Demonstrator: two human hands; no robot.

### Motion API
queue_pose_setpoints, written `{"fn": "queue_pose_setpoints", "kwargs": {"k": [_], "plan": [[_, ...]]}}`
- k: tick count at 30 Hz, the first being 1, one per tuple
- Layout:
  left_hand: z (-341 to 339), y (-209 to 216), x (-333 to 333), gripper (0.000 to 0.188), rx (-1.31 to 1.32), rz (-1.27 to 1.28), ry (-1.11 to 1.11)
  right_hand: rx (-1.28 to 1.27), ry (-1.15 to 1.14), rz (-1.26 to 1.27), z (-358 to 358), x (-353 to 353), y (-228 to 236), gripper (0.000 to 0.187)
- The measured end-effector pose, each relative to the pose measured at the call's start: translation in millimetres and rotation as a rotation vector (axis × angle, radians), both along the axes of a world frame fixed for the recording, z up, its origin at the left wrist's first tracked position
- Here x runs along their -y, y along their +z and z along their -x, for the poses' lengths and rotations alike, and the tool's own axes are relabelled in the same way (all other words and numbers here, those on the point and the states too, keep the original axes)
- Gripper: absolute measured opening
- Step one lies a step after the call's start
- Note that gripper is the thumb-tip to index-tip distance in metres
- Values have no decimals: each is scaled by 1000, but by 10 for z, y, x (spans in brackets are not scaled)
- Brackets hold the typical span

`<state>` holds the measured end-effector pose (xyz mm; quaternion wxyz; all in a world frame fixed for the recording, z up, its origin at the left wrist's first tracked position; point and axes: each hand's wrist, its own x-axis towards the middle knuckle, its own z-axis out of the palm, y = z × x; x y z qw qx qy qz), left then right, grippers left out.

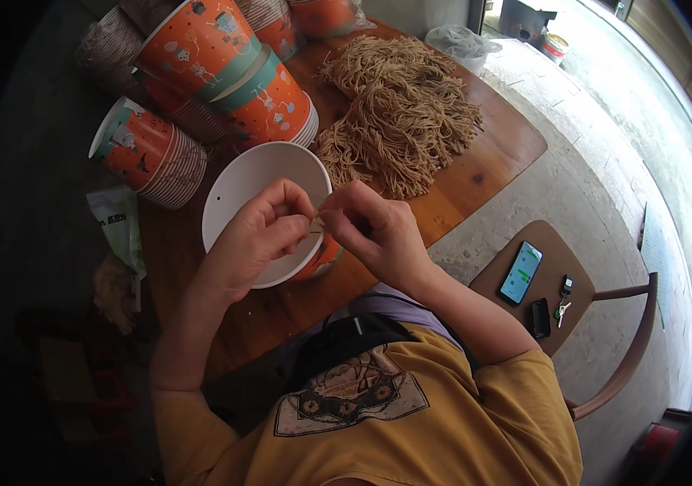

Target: Thread thin brown cords through pre-punched holes in paper bowls for packaging.

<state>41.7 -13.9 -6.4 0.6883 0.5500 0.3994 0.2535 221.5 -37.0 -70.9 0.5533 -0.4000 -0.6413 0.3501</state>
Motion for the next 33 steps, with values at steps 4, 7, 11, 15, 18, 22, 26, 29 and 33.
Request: {"fn": "queue_pose_setpoints", "kwargs": {"k": [4, 7, 11, 15, 18, 22, 26, 29, 33], "plan": [[-55, -123, 71, 14, -126, -303, 84, -24, 4, -2, -2, 5, 3, 7], [-60, -118, 85, 14, -218, -345, 99, 34, 31, 47, -29, 15, 30, 7], [-60, -65, 66, 14, -282, -313, 79, 5, 15, -18, -6, 7, -8, 7], [-76, -86, 48, 13, -275, -386, 83, -29, 11, -23, -4, 2, -20, 7], [-91, -52, 57, 14, -268, -399, 76, -54, 0, 0, -15, 6, -28, 7], [-99, -40, 69, 14, -214, -375, 76, -58, -6, 56, -32, 20, -18, 6], [-98, -21, 60, 13, -260, -449, 57, -62, -8, 62, -43, 43, -5, 7], [-117, -24, 57, 12, -295, -489, 85, -59, -2, 100, -59, 49, -13, 7], [-147, -3, 86, 12, -403, -600, 87, -100, -14, 78, -46, 43, -19, 7]]}}
